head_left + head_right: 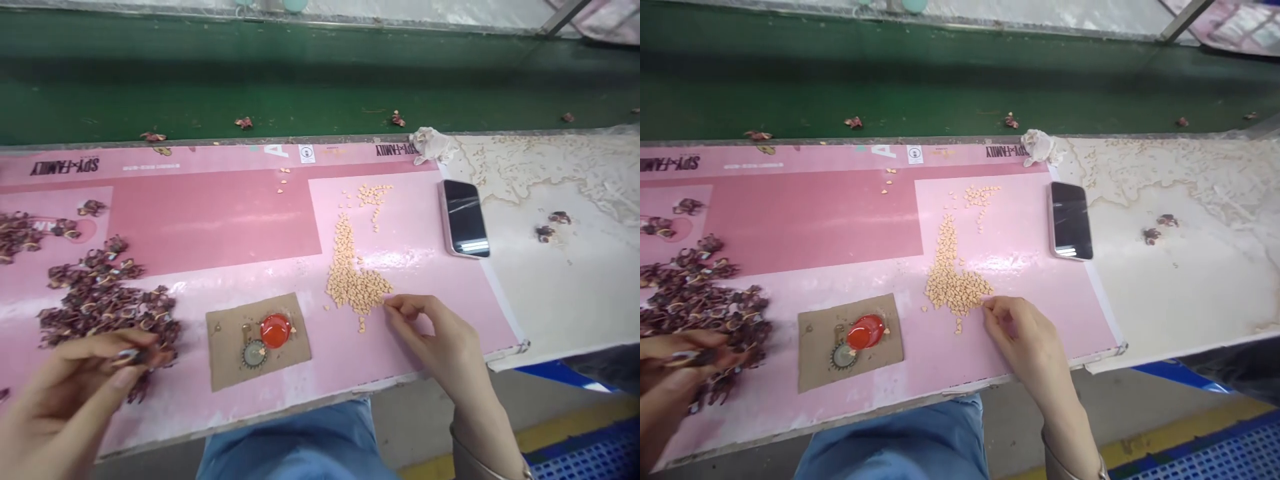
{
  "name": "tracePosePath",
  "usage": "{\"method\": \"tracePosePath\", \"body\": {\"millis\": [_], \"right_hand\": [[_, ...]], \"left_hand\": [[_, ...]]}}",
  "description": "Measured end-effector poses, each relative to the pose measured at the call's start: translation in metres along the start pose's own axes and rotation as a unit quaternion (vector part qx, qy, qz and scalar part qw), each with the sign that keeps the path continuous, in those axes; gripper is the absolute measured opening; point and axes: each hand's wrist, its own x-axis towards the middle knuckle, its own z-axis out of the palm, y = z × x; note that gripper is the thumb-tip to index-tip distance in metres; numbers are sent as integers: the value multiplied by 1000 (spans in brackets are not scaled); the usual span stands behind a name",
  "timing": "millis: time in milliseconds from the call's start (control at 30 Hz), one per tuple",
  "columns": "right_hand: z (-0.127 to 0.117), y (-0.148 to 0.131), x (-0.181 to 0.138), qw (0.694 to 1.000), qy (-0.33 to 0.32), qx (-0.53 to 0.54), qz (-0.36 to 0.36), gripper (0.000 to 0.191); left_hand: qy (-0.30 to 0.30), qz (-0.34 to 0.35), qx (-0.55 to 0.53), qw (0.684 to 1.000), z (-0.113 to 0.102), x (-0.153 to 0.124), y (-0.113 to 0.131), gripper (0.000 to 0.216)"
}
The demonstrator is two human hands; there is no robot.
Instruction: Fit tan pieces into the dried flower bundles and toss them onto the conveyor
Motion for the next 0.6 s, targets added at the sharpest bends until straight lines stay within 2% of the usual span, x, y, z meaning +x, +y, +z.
{"method": "tracePosePath", "body": {"millis": [67,100,133,200,267,300,400,500,600], "right_hand": [[4,-17,0,998,7,67,11,18],[8,-30,1,994,9,113,7,21],[12,-44,3,987,9,161,-20,24],[21,-75,9,964,-6,254,-82,26],[30,-102,14,947,-16,287,-144,30],[35,-112,16,944,-12,283,-169,31],[45,-126,16,942,20,241,-232,27],[49,-126,11,942,48,194,-268,20],[49,-124,6,942,54,155,-293,20]], "left_hand": [[8,-30,-55,998,29,-14,27,20],[-9,-32,-87,996,44,-17,40,24],[-20,-14,-107,994,58,-19,52,29],[-82,33,-93,992,80,-20,69,27],[-123,71,-62,988,93,-20,80,25],[-125,73,-53,988,97,-20,83,24],[-76,43,-53,995,99,-24,86,24],[-60,33,-59,996,97,-29,84,28],[-64,26,-75,995,95,-32,80,32]]}}
